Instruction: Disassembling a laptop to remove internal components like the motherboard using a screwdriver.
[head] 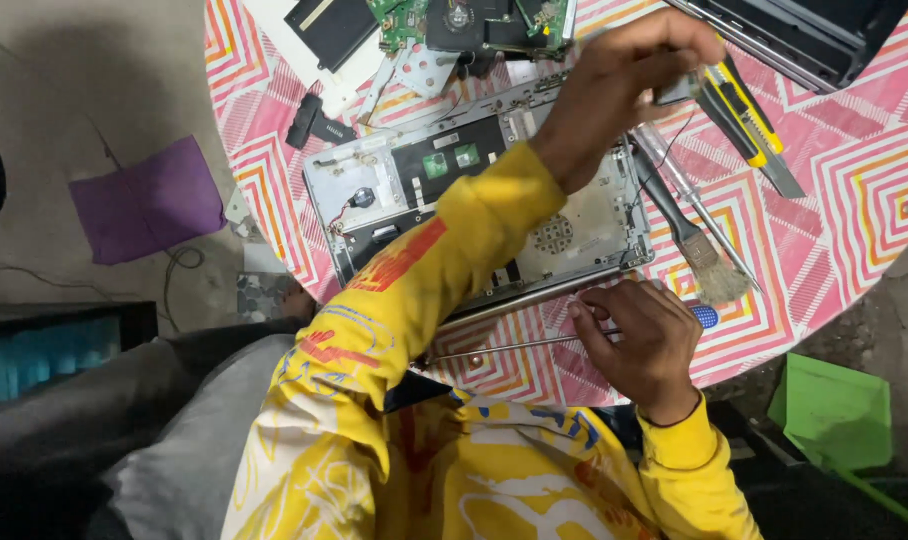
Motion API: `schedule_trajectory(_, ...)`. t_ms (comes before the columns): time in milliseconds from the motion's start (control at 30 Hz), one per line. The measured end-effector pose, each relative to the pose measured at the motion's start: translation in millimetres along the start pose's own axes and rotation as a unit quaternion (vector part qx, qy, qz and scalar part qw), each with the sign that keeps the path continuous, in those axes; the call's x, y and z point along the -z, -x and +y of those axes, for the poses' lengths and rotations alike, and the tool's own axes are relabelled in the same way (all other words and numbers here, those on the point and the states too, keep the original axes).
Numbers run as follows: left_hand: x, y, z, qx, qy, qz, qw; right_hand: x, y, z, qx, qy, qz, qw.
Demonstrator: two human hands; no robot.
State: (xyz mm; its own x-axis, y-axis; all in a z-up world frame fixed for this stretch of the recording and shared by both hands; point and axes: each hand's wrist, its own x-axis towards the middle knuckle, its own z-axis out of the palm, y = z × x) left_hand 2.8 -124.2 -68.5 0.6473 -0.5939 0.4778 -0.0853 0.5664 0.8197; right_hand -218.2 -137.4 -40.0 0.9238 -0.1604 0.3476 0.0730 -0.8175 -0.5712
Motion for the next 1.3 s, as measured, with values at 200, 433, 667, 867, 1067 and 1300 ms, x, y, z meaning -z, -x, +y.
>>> schedule_trajectory(200, 33.5, 38.2, 75.3, 0.242, -0.011, -0.020, 0.970, -2.1, 0.7, 11.2, 0.003, -0.024, -0.007, 1.000)
schedule_trajectory(433, 26.5, 71.4, 102.4, 0.105, -0.343, -0.170, 0.918, -17.9, 12.3, 31.5, 0.057, 0.026, 0.026, 0.998)
schedule_trajectory(667, -11.5, 61.5, 63.5, 0.003, -0.608, -0.299, 0.735, -17.1, 11.2, 31.0, 0.066, 0.022, 0.035, 0.997)
schedule_trajectory(867, -16.5, 44.4, 86.4, 0.106, -0.401, -0.328, 0.848, -16.8, 12.3, 36.5, 0.086, 0.006, 0.053, 0.995)
schedule_trajectory(1067, 0.2, 65.6, 101.0, 0.159, -0.394, -0.368, 0.827, -18.5, 15.4, 38.5, 0.062, -0.003, 0.037, 0.997)
schedule_trajectory(1300, 26.7, 99.3, 105.2, 0.108, -0.430, -0.289, 0.848, -16.6, 12.7, 31.5, 0.037, -0.014, 0.028, 0.999)
